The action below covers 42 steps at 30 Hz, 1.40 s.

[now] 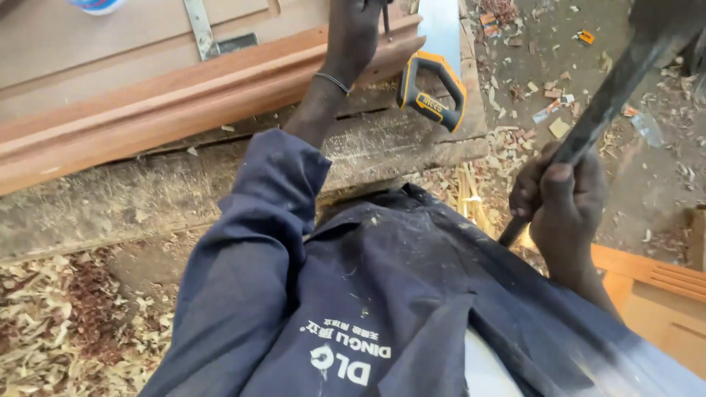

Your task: Hammering nails into a wooden frame to secure the components together.

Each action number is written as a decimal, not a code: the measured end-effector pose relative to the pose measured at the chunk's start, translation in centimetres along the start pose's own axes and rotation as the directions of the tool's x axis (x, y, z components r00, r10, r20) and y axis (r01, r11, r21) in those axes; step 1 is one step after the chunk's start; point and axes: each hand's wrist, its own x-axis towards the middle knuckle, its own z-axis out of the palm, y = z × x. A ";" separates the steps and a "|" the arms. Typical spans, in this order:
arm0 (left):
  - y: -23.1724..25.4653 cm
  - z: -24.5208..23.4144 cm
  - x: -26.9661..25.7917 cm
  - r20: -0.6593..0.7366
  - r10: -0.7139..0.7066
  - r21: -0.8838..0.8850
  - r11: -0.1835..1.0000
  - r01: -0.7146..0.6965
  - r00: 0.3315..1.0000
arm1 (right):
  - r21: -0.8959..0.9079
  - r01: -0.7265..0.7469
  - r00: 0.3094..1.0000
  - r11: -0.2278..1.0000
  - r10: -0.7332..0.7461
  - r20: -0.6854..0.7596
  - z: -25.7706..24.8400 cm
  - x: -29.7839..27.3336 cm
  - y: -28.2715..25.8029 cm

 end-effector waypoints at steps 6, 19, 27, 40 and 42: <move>2.0 1.5 -0.2 0.099 -0.031 -0.073 0.997 0.038 0.995 | -0.071 -0.178 0.983 0.982 0.174 -0.050 -1.2 -0.4 0.4; 3.9 0.7 0.2 0.137 0.006 -0.123 0.992 0.011 0.991 | -0.115 -0.220 0.969 0.969 0.231 0.088 -3.3 3.4 1.0; 6.0 -0.2 1.9 0.274 0.041 -0.090 0.996 -0.017 0.961 | -0.283 -0.115 0.982 0.952 0.152 0.112 -2.5 5.7 -0.3; 7.2 1.0 2.6 0.325 -0.135 -0.281 0.931 0.232 0.936 | -0.469 -0.065 0.960 0.881 0.184 0.213 -2.2 8.5 -1.4; 7.3 1.3 2.5 0.309 -0.194 -0.289 0.913 0.286 0.931 | -0.483 -0.070 0.954 0.873 0.200 0.223 -2.2 8.7 -1.6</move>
